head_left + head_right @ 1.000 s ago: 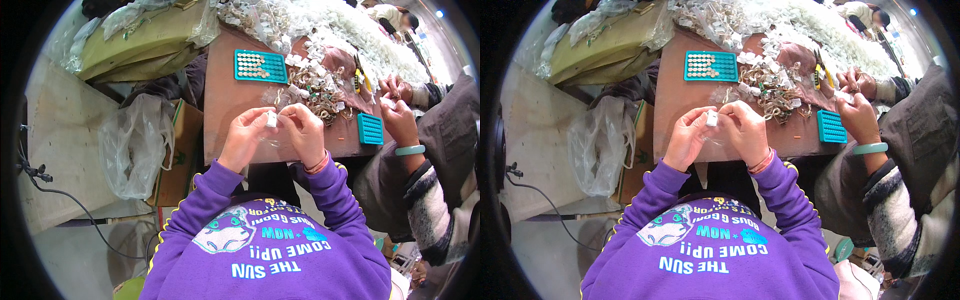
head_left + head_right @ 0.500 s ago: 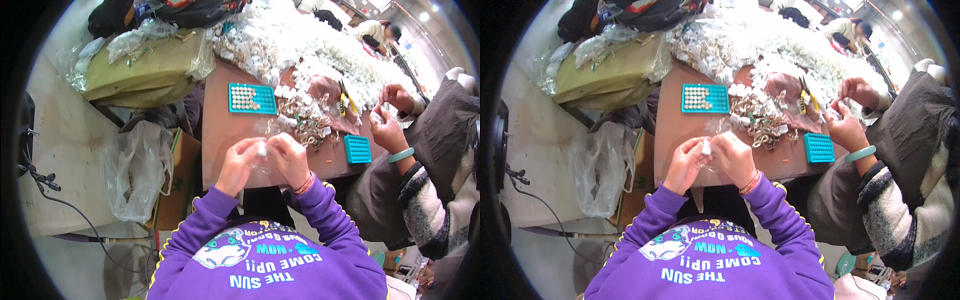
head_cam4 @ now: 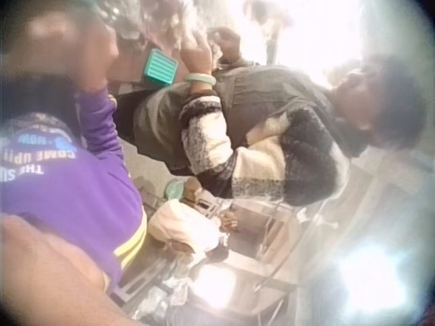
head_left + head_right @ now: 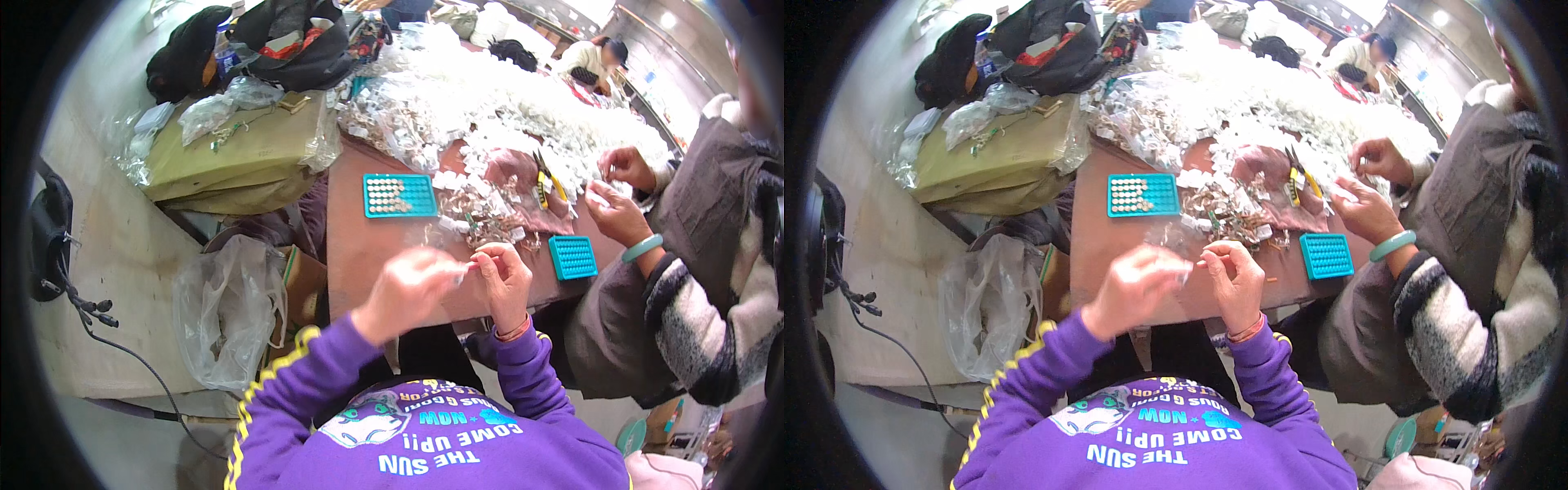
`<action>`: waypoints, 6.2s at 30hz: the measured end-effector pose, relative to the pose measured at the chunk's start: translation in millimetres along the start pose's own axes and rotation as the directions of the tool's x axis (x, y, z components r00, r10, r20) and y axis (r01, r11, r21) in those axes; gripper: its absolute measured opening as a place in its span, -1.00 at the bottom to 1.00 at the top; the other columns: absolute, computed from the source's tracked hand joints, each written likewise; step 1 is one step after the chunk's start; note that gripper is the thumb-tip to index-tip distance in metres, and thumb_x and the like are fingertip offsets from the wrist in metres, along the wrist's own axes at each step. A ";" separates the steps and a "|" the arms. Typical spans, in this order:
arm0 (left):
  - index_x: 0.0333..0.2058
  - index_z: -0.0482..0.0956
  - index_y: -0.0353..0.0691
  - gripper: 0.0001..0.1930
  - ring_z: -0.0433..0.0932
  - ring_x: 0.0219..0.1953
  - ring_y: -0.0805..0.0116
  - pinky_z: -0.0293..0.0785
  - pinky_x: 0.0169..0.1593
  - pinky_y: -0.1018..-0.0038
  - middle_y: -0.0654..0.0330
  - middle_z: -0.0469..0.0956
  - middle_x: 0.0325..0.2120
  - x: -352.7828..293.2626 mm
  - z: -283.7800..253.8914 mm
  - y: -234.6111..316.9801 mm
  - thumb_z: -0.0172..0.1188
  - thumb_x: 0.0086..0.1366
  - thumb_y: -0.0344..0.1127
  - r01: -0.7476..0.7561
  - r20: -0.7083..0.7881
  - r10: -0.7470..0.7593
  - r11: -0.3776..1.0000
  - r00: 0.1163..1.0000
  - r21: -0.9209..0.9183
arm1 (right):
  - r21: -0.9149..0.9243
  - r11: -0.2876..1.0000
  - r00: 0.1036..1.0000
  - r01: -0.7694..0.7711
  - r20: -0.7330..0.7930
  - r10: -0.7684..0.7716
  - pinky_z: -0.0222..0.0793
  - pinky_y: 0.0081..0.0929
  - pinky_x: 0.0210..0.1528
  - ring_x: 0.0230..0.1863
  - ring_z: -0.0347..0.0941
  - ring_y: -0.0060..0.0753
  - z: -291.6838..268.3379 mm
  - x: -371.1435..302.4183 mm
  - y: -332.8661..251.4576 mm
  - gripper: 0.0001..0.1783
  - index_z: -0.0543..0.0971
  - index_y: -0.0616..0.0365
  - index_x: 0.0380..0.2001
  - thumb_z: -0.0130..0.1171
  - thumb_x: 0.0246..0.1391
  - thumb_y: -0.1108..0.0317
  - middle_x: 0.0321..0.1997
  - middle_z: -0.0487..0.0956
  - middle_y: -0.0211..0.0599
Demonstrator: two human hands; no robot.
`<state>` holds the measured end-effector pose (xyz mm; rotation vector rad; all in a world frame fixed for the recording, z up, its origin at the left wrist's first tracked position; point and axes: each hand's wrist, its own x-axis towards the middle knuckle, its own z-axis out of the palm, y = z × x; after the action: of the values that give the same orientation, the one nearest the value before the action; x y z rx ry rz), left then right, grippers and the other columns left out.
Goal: The person repeatedly picks small white plastic components and metal pins from a cluttered table, inserts the pins into the components, and places the assembled units into a blue tray. The person handles items one at a time and occasionally shifts debris aside to access more parts.
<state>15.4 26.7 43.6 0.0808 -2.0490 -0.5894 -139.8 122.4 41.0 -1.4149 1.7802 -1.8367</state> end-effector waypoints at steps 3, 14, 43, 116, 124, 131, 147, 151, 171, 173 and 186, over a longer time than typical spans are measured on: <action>-0.29 0.60 -0.13 -0.81 0.58 -0.21 0.10 0.49 -0.08 0.31 0.10 0.60 -0.30 80.8 -10.0 -44.1 0.24 0.05 -0.46 -0.247 -0.033 0.277 0.897 0.960 0.366 | -0.005 0.999 0.996 0.045 0.073 -0.045 0.50 -0.60 -0.32 -0.39 0.57 -0.48 -8.7 -13.8 -0.1 -0.93 0.55 0.33 -0.32 0.17 0.10 0.58 -0.35 0.56 -0.26; -0.11 0.56 -0.16 -0.71 0.53 -0.16 0.01 0.44 -0.06 0.21 -0.01 0.54 -0.25 129.7 85.3 -154.4 0.06 0.17 -0.46 -0.020 0.358 -0.111 0.939 0.927 0.343 | -0.158 0.987 0.999 0.021 -0.029 -0.026 0.47 -0.59 -0.34 -0.40 0.58 -0.49 -54.1 -38.8 5.3 -0.94 0.57 0.31 -0.34 0.19 0.08 0.55 -0.40 0.58 -0.28; -0.28 0.49 -0.18 -0.79 0.54 -0.24 0.02 0.49 -0.20 0.25 0.11 0.49 -0.30 124.9 78.9 -193.3 0.24 0.07 -0.44 -0.221 0.519 0.062 0.943 0.853 0.250 | -0.531 0.841 0.984 -0.102 -0.180 0.005 0.49 -0.41 -0.33 -0.41 0.58 -0.27 -108.4 -3.8 76.6 -0.88 0.60 0.20 -0.34 0.22 0.00 0.45 -0.35 0.60 -0.18; -0.23 0.60 -0.27 -0.83 0.48 -0.36 0.56 0.43 -0.28 0.61 0.27 0.55 -0.39 10.2 -13.5 0.8 0.28 0.16 -0.46 0.442 -0.154 -0.579 0.744 0.801 -0.501 | 0.320 0.722 0.704 -0.614 0.635 0.318 0.40 -0.68 -0.24 -0.37 0.49 -0.65 -10.1 32.3 -36.5 -0.86 0.56 0.27 -0.29 0.18 0.13 0.41 -0.37 0.57 -0.41; -0.06 0.46 -0.36 -0.75 0.19 -0.48 0.64 0.22 -0.37 0.70 0.24 0.48 -0.29 16.1 -20.9 11.8 0.08 0.38 -0.33 0.320 0.266 -0.826 -0.110 0.498 -0.941 | 0.277 0.764 0.673 -0.582 0.691 0.263 0.39 -0.66 -0.18 -0.32 0.47 -0.65 -5.1 34.3 -39.3 -0.87 0.54 0.29 -0.27 0.18 0.11 0.46 -0.34 0.55 -0.43; -0.04 0.45 -0.38 -0.73 0.27 -0.47 0.68 0.24 -0.40 0.72 0.25 0.51 -0.31 18.6 -24.4 16.9 0.08 0.37 -0.36 0.410 0.405 -0.792 -0.217 0.457 -0.886 | 0.246 0.887 0.812 -0.391 0.545 0.207 0.40 -0.67 -0.13 -0.21 0.47 -0.67 -8.5 34.8 -47.8 -0.79 0.57 0.27 -0.16 0.21 0.11 0.47 -0.25 0.57 -0.42; -0.06 0.49 -0.31 -0.75 0.35 -0.43 0.68 0.33 -0.30 0.70 0.35 0.53 -0.27 10.6 -23.5 24.7 0.12 0.35 -0.33 0.390 0.539 -0.654 -0.376 0.531 -0.841 | 0.043 0.990 0.912 0.138 0.384 -0.144 0.46 -0.50 -0.12 -0.19 0.55 -0.37 7.0 32.4 -53.5 -0.69 0.64 0.21 -0.20 0.28 -0.12 0.55 -0.25 0.60 -0.21; -0.06 0.49 -0.29 -0.76 0.37 -0.41 0.69 0.32 -0.32 0.71 0.34 0.54 -0.27 9.4 -23.4 26.5 0.13 0.35 -0.33 0.446 0.473 -0.735 -0.257 0.486 -0.857 | 0.229 0.950 0.934 -0.212 0.334 0.127 0.46 -0.53 -0.13 -0.18 0.53 -0.50 6.4 22.8 -52.5 -0.73 0.59 0.28 -0.16 0.25 0.01 0.52 -0.22 0.60 -0.31; -0.06 0.49 -0.30 -0.71 0.34 -0.41 0.63 0.31 -0.28 0.64 0.39 0.43 -0.43 -28.9 -15.9 12.1 0.17 0.33 -0.26 0.449 0.466 -0.667 -0.214 0.581 -0.867 | 0.407 0.622 0.714 -0.668 0.585 0.384 0.35 -0.74 -0.32 -0.39 0.44 -0.74 19.9 -15.4 -26.8 -0.89 0.54 0.20 -0.30 0.14 0.19 0.39 -0.38 0.57 -0.48; -0.06 0.49 -0.30 -0.70 0.33 -0.41 0.64 0.30 -0.29 0.64 0.39 0.43 -0.42 -30.5 -13.7 11.3 0.17 0.33 -0.24 0.463 0.467 -0.685 -0.210 0.559 -0.861 | 0.398 0.646 0.726 -0.652 0.573 0.380 0.33 -0.76 -0.32 -0.41 0.42 -0.75 19.4 -18.2 -26.8 -0.89 0.55 0.20 -0.30 0.15 0.18 0.38 -0.39 0.56 -0.50; -0.08 0.50 -0.30 -0.74 0.39 -0.41 0.60 0.35 -0.29 0.63 0.34 0.50 -0.36 -39.6 -10.1 3.0 0.17 0.32 -0.30 0.475 0.454 -0.671 -0.169 0.586 -0.864 | 0.247 0.838 0.788 -0.487 0.538 0.299 0.39 -0.71 -0.34 -0.40 0.47 -0.71 19.8 -27.3 -17.8 -0.87 0.53 0.24 -0.32 0.14 0.17 0.38 -0.39 0.58 -0.44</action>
<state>45.3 37.0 17.6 0.3143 -0.8947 -2.3760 -103.4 133.5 39.6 -1.1019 1.2651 -1.3495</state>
